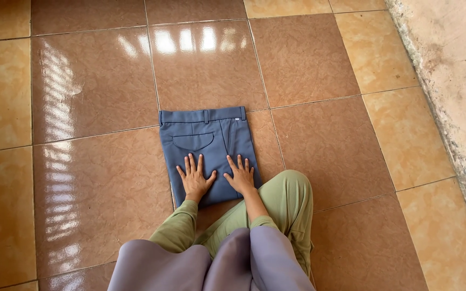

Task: A person sitting on the floor is unfolding and then neatly folding pairs of blue trousers.

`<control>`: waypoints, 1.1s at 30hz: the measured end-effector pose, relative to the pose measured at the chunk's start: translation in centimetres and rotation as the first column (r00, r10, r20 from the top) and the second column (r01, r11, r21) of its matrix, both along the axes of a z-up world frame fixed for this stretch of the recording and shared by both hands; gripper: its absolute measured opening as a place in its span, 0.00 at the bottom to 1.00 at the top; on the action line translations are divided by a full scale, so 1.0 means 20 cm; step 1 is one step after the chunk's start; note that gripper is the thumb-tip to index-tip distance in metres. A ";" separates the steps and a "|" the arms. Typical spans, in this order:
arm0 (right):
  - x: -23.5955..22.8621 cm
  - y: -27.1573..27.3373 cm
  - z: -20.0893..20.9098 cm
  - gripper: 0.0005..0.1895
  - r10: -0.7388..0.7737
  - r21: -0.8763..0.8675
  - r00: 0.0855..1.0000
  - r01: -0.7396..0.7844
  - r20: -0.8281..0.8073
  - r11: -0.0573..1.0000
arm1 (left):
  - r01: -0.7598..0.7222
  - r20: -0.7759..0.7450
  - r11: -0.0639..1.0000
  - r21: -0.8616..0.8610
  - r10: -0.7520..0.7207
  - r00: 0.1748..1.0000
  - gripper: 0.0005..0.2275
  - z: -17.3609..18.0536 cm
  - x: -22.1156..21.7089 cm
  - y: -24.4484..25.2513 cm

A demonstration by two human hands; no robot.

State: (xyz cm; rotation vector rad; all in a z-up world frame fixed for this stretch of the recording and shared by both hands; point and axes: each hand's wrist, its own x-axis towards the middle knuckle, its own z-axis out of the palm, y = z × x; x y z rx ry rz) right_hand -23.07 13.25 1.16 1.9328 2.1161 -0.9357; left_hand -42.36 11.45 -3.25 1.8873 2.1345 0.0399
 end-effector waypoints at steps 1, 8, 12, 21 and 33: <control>0.00 -0.01 0.00 0.39 0.000 0.001 1.000 0.000 0.000 1.000 | 0.000 0.000 1.000 0.001 0.000 1.000 0.42 -0.01 0.00 0.00; 0.00 -0.03 -0.06 0.39 -0.033 0.068 0.998 0.036 -0.045 0.997 | -0.008 -0.004 1.000 -0.011 0.008 1.000 0.41 0.01 0.01 0.00; 0.00 -0.03 -0.12 0.42 -0.069 0.096 0.998 0.067 0.011 0.993 | -0.117 0.052 0.993 0.011 0.116 0.992 0.38 0.00 0.07 0.02; 0.34 0.04 0.50 0.38 -0.248 0.519 0.969 0.208 0.008 0.829 | -0.106 0.268 0.944 0.312 0.019 0.963 0.36 0.41 0.48 0.26; 1.04 -0.50 0.95 0.37 -0.617 0.543 0.775 0.581 -0.139 0.607 | 0.225 0.321 0.818 0.529 -0.439 0.839 0.37 0.92 1.25 0.11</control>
